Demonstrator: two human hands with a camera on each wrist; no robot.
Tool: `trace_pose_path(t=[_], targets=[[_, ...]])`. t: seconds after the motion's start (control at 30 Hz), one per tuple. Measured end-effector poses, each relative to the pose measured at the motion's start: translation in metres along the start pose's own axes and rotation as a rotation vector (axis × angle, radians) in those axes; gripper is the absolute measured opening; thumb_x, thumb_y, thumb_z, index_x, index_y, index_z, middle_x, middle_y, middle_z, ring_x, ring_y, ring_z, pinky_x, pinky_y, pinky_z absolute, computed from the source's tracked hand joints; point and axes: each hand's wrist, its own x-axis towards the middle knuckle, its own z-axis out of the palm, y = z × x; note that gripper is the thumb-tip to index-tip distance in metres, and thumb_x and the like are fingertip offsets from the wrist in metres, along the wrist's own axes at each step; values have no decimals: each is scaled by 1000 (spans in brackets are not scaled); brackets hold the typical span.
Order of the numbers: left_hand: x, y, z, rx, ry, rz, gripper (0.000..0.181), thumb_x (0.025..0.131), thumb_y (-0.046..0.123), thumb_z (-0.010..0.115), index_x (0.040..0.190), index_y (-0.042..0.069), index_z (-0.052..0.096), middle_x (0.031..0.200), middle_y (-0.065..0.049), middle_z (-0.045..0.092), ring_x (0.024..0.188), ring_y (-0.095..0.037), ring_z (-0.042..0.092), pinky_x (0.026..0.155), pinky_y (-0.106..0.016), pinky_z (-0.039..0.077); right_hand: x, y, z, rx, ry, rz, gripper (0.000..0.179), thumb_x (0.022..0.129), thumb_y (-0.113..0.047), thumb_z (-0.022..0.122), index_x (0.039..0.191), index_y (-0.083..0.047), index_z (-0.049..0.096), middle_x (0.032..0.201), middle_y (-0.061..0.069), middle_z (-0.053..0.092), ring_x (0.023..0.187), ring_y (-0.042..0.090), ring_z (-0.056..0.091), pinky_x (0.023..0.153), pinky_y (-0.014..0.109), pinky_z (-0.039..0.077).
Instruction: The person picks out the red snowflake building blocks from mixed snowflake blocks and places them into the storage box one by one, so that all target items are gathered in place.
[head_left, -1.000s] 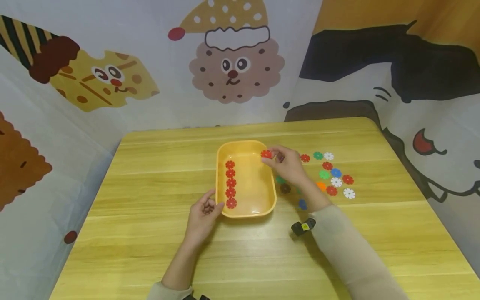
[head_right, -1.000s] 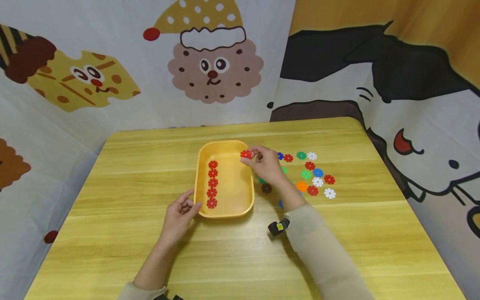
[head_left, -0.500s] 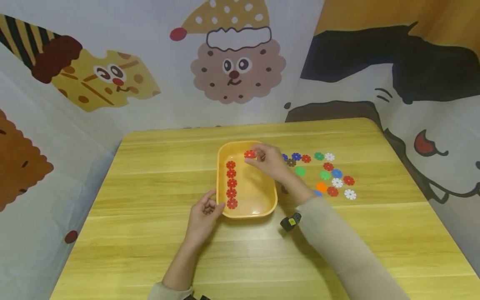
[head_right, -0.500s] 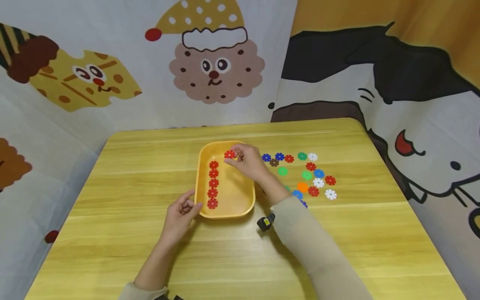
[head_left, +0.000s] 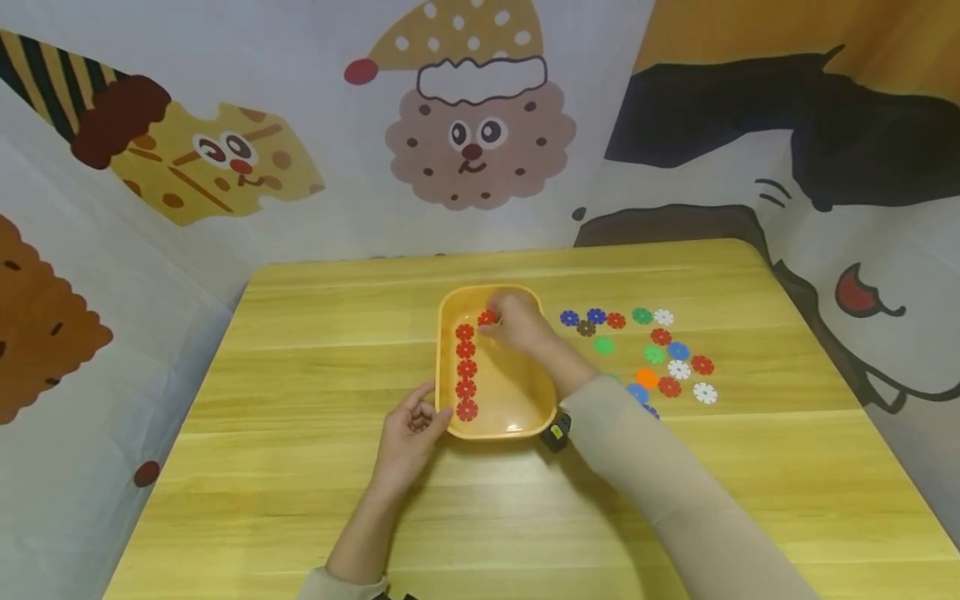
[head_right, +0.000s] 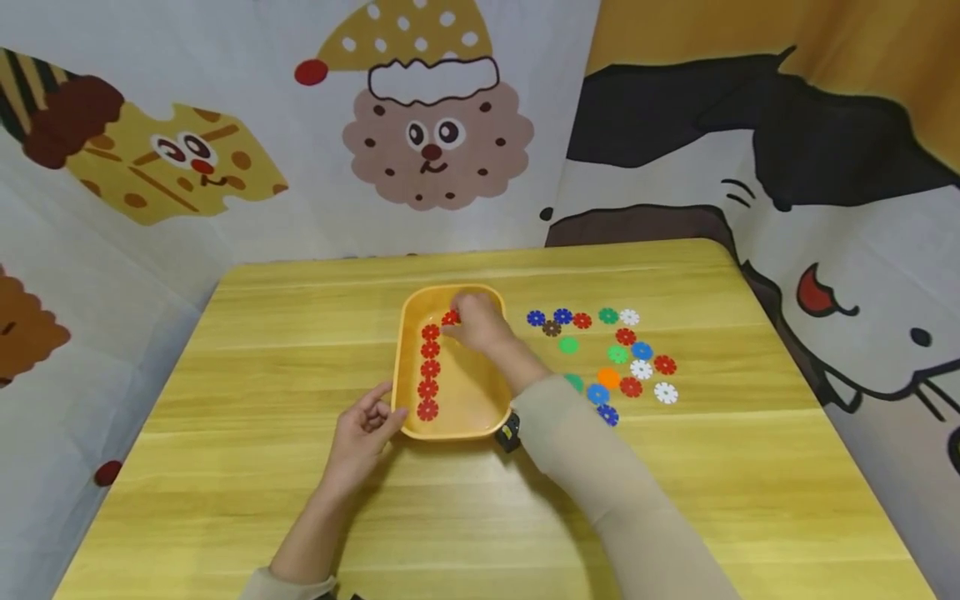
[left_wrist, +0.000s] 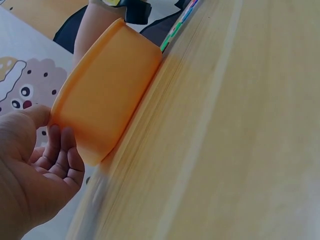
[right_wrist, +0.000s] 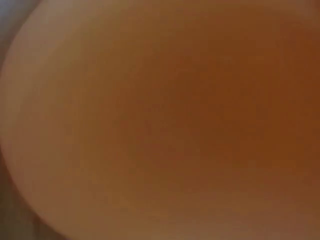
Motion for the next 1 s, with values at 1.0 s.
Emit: trace_pose_path(t=[1.0], targets=[[0, -2, 3, 26, 4, -25, 51, 95, 12, 72, 142, 2, 55, 87, -10, 62, 81, -17, 61, 74, -21, 55, -27, 36, -31, 195, 309, -120, 38, 96, -20, 72, 126, 3, 64, 102, 16, 64, 80, 24, 64, 66, 36, 56]])
